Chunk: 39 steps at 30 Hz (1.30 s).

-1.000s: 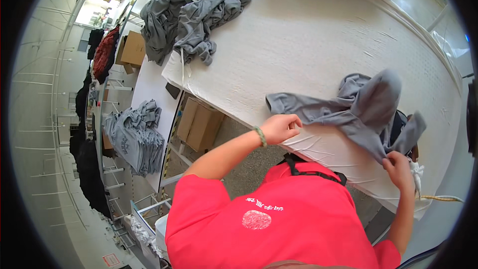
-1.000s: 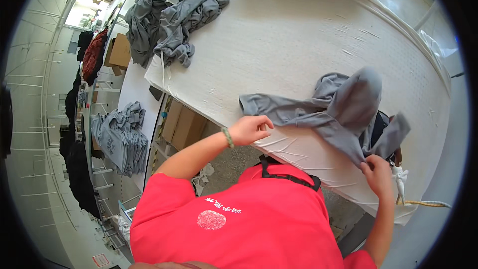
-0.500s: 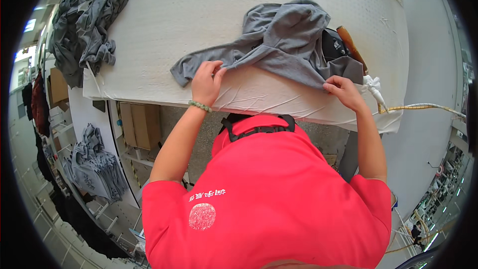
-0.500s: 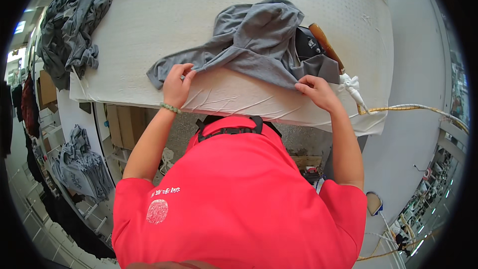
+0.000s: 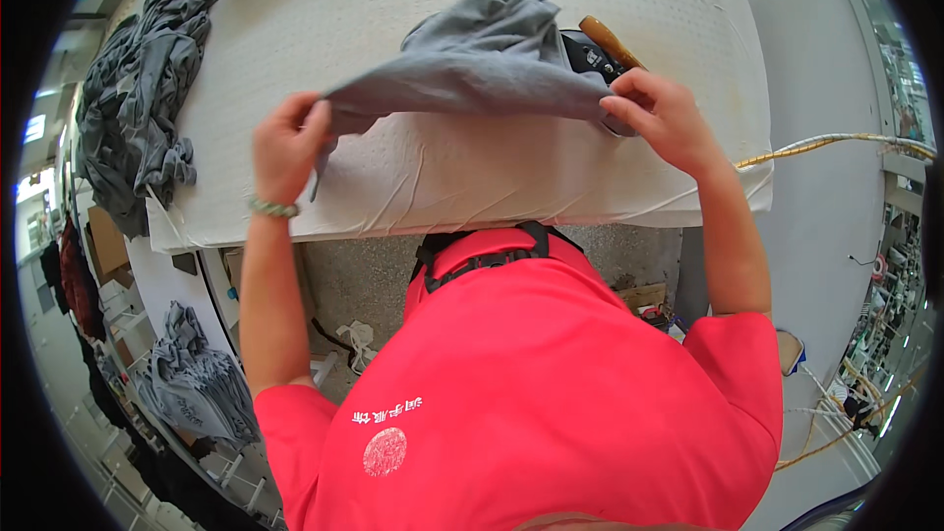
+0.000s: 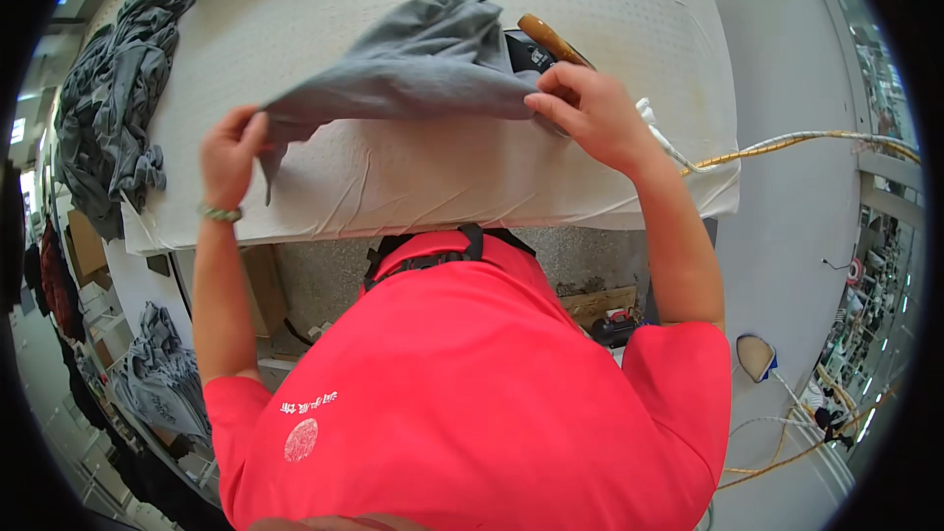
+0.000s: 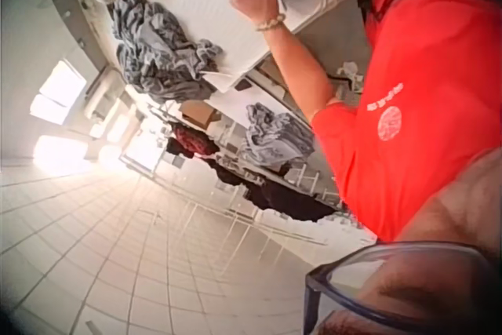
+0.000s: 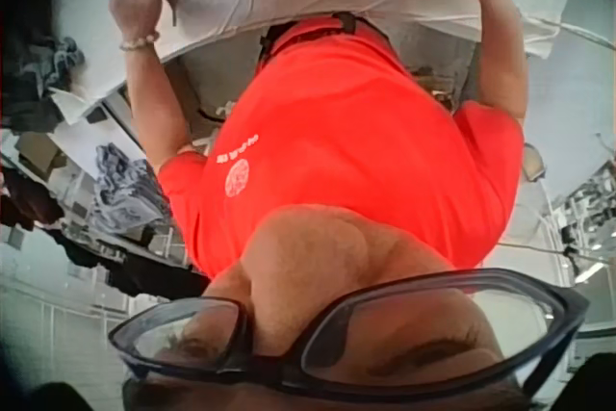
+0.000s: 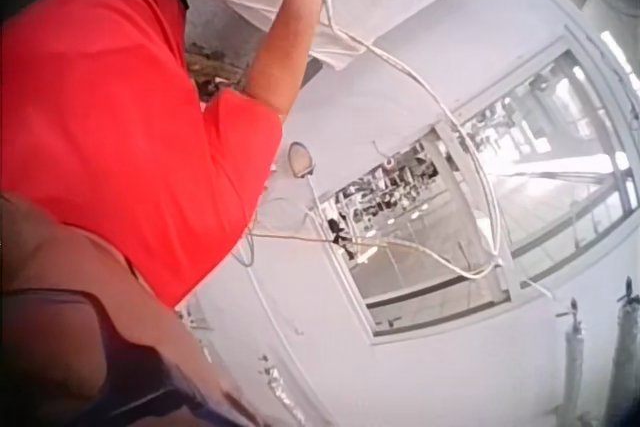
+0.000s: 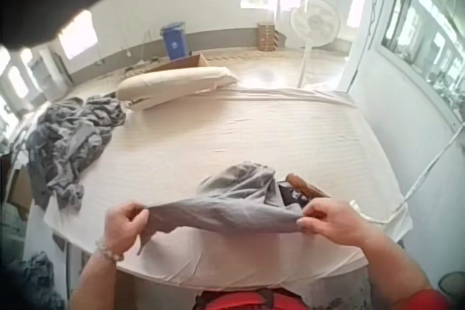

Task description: Ironing a grey shirt on an industrial ironing board in a factory setting.

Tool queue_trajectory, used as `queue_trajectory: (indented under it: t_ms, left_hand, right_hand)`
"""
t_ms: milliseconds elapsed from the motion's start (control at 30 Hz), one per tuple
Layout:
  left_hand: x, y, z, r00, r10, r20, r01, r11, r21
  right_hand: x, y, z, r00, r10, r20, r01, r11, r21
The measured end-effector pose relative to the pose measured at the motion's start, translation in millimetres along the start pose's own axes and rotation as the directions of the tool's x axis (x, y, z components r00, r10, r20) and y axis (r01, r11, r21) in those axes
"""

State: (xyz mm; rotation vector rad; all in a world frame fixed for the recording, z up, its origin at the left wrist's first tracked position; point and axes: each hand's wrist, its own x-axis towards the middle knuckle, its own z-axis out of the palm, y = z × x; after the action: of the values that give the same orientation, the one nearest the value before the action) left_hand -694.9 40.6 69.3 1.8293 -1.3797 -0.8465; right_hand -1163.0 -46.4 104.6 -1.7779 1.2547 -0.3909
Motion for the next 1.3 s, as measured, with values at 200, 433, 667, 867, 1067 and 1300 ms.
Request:
queue_trajectory:
  t_ms: [200, 433, 667, 867, 1067, 1300]
  left_hand:
    - [-57.5, 42.0, -63.1, 0.995, 0.033, 0.093, -0.033, 0.999, -0.004]
    - [-97.1, -53.4, 17.0, 0.775, -0.431, 0.462, 0.337, 0.9, 0.275]
    - [-111.8, -63.4, 23.1, 0.757, -0.408, 0.51, 0.258, 0.904, 0.34]
    - [-101.7, -48.4, 11.6, 0.676, -0.417, 0.608, 0.321, 0.909, 0.266]
    - [-118.9, -11.8, 4.2, 0.582, -0.449, 0.678, 0.54, 0.837, 0.091]
    - [-159.8, 18.8, -2.5, 0.491, -0.38, 0.784, 0.743, 0.652, -0.149]
  right_hand:
    - [-14.7, -13.2, -4.5, 0.995, -0.098, -0.022, 0.098, 0.995, 0.019]
    - [-2.6, 101.3, 80.8, 0.911, 0.175, 0.374, -0.131, 0.981, -0.141]
    - [-2.9, 110.8, 77.0, 0.862, 0.176, 0.475, -0.168, 0.984, -0.06]
    - [6.0, 103.5, 75.8, 0.857, 0.143, 0.495, -0.114, 0.99, -0.088]
    - [13.8, 109.0, 83.2, 0.925, 0.118, 0.362, -0.069, 0.987, -0.145]
    - [32.7, 86.2, 101.8, 0.932, 0.08, 0.353, 0.055, 0.933, -0.355]
